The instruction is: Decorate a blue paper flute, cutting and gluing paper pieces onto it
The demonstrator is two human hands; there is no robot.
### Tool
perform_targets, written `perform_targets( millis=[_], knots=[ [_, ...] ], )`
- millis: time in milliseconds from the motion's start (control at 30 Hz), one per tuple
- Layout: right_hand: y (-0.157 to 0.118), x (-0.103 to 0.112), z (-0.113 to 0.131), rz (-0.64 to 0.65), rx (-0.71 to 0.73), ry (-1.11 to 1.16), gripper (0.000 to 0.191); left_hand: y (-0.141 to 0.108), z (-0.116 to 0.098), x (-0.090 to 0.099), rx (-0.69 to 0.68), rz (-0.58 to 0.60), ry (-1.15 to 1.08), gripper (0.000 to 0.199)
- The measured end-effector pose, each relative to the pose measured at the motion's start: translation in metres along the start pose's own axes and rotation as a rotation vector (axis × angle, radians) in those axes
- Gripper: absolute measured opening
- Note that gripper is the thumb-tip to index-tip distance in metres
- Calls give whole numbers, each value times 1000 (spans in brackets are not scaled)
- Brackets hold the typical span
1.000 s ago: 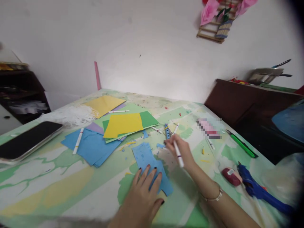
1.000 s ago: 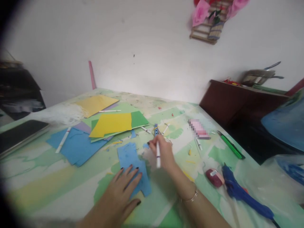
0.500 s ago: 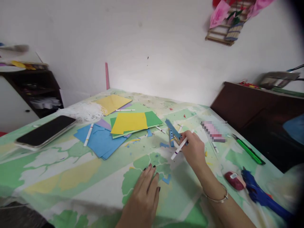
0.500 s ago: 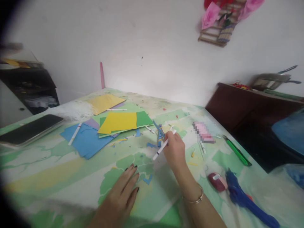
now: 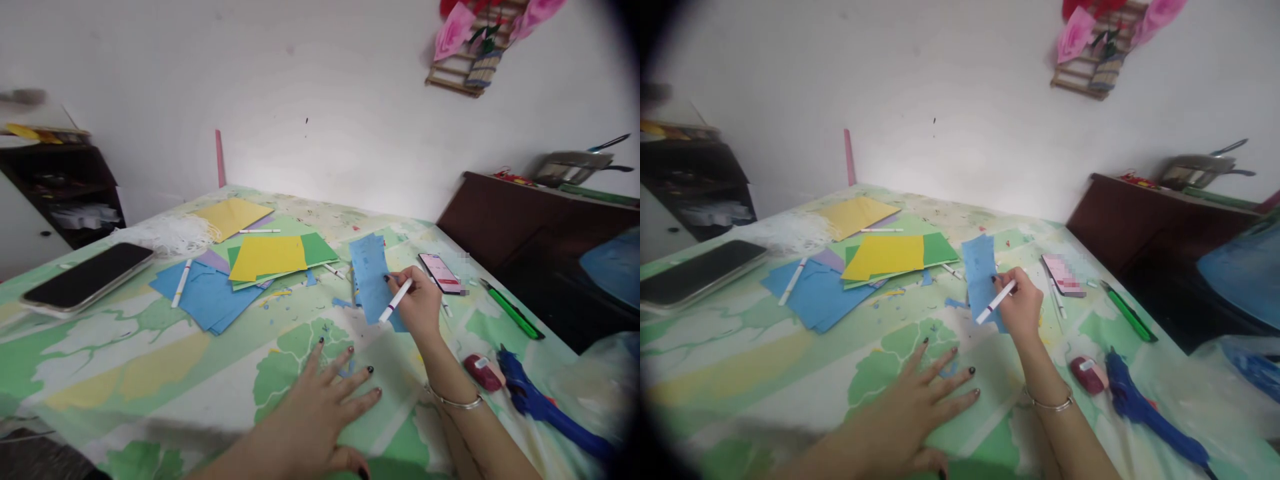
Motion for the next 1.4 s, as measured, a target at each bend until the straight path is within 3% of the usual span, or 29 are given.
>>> perform_targets(
  millis=[67,100,167,200,233,333,433,467,533,733,933,1000,1167,1267,1333,1400],
  knots=[
    [-1,-1,1,12,-2,8,19,3,31,3,116,47,67,75],
    [-2,-2,2,20,-2,8,18,1,57,10,247,53,167,76],
    [-4,-4,2,32,-2,1,18,-11,112,37,576,16,435,63],
    [-5,-4,2,33,-3,-5,18,-18,129,51,677,-1,549,55],
    [-5,-4,1,29,-6,-12,19,-18,134,59,665,-11,608,47],
    [-3,0,-4,-4,-30,-23,19,-9,110,60,542,-74,562,42],
    [0,3,-9,-34,-54,-19,18,11,39,22,218,-73,234,40],
    [1,3,-11,-35,-59,-16,18,16,23,12,192,-86,162,39],
    [1,2,-12,-28,-64,-11,18,23,12,-3,253,-114,171,31],
    [-1,-1,-10,1,-48,-8,18,27,28,-17,403,3,114,16],
    [0,1,-9,-7,-32,-7,16,25,28,-8,365,-16,107,24],
    [0,1,-7,-9,-18,-24,16,26,40,-2,371,-3,209,30],
    [-1,-1,-5,35,3,-144,16,10,112,54,684,-101,567,33],
    [-2,-4,-5,75,5,-152,14,-1,129,81,781,-178,666,33],
    [-1,-6,-7,95,9,-164,11,4,116,76,668,-202,585,33],
    [-1,-8,-9,109,11,-174,8,18,81,52,390,-161,338,34]
  ],
)
Point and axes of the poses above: each hand's wrist, its own y-axis towards the middle knuckle, its own x-axis out of the back of the hand, z = x × y, the point moved 9 cm from there along y, towards the middle knuckle, and after that the axes turned 12 degrees about -z, right-handed, at the moved point
